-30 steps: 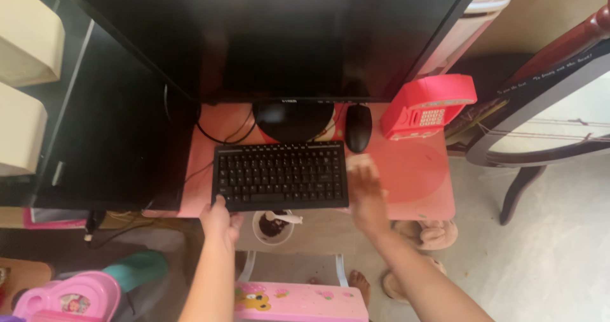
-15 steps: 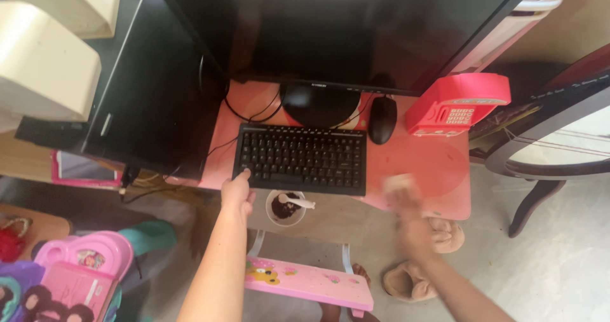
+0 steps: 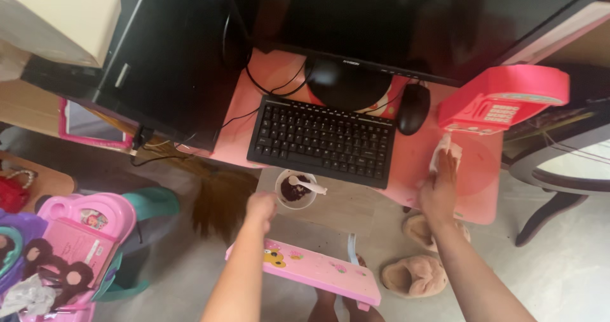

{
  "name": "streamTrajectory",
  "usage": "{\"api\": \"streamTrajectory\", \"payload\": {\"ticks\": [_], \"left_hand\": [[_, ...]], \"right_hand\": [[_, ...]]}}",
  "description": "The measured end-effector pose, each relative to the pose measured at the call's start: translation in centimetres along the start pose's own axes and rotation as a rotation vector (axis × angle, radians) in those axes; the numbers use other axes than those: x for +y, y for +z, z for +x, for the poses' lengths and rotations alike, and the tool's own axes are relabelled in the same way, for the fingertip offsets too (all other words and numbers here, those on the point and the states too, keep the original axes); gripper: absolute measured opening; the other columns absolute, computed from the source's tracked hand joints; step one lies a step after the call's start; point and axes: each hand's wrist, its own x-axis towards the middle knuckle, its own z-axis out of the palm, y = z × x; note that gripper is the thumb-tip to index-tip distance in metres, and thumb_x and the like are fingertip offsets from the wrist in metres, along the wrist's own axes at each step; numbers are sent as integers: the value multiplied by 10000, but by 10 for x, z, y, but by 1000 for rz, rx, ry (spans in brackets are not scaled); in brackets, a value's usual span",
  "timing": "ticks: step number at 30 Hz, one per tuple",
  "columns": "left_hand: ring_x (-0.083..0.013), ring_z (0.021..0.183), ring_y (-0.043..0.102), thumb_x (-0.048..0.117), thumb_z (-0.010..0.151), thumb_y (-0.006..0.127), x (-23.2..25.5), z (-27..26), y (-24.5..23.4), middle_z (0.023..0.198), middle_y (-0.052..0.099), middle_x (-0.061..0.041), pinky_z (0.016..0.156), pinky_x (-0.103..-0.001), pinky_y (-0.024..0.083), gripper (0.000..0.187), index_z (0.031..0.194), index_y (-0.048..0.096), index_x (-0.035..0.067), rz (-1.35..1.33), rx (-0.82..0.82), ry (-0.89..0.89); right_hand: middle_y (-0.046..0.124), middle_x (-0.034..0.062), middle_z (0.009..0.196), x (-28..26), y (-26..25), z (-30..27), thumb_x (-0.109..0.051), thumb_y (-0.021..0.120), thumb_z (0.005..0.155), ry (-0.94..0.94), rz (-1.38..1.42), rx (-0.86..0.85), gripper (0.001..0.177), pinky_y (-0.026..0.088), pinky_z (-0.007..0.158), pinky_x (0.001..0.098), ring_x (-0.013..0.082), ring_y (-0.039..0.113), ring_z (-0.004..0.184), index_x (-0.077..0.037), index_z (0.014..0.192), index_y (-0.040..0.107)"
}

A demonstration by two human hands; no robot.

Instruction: The person organizes items on a small table, wipes a toy vanity set with a tissue, and sweeps the floor with a broom. They move a tablet and a small table, then sweep under furniture and along the bed.

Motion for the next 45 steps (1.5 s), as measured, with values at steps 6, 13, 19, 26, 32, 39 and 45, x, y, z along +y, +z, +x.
{"api": "streamTrajectory", "payload": {"ticks": [6, 13, 19, 26, 32, 39, 45], "left_hand": [[-222, 858, 553, 24, 945, 545, -46, 56, 36, 1410, 500, -150, 604, -391, 436, 915, 1653, 41, 308, 80, 191, -315], [-386, 1178, 633, -29, 926, 409, -87, 86, 51, 1455, 514, -145, 872, -588, 615, 669, 1535, 345, 240, -236, 107, -277], [-288, 986, 734, 22, 965, 426, -45, 18, 51, 1213, 714, -129, 732, -454, 637, 404, 1308, 592, 157, 131, 20, -207], [-240, 927, 756, 18, 949, 502, 12, -116, 92, 1105, 764, -101, 730, -412, 654, 377, 1264, 677, 130, 392, -269, -203], [-227, 987, 770, -68, 914, 493, 30, -195, 163, 1171, 752, -91, 822, -393, 671, 478, 1328, 625, 133, 279, -557, -220], [-227, 982, 753, 64, 1014, 498, 54, -204, 292, 1180, 737, -106, 787, -360, 645, 335, 1341, 570, 68, 186, -594, -74], [-184, 856, 712, 74, 1026, 492, 46, -198, 357, 1119, 730, -72, 661, -318, 590, 360, 1363, 592, 151, 103, -456, -65]], "right_hand": [[372, 255, 1623, 12, 24, 3, -121, 527, 978, 33, -308, -13, 581, 214, 1206, 598, 453, 284, 1524, -59, 1550, 445], [402, 237, 1612, 24, 12, -3, -13, 492, 771, -111, -310, -72, 773, 254, 1201, 557, 465, 312, 1503, -65, 1542, 462], [501, 128, 1527, 53, -64, -57, -6, 549, 692, -272, -148, -365, 685, 324, 1170, 456, 353, 403, 1454, -139, 1361, 607], [553, 237, 1498, 137, -98, -58, 112, 393, 917, 315, 134, 39, 572, 414, 1079, 387, 352, 532, 1328, -47, 1428, 596], [658, 208, 1299, 163, -94, -73, 57, 415, 930, 857, 602, 237, 561, 483, 845, 318, 218, 616, 1006, -58, 1444, 607], [671, 219, 1296, 170, -133, -118, 78, 388, 911, 941, 638, 264, 581, 498, 880, 331, 248, 645, 1047, -43, 1437, 601], [647, 196, 1332, 180, -156, -106, 70, 403, 914, 897, 613, 316, 561, 484, 925, 313, 219, 643, 1095, -51, 1419, 614]]}}
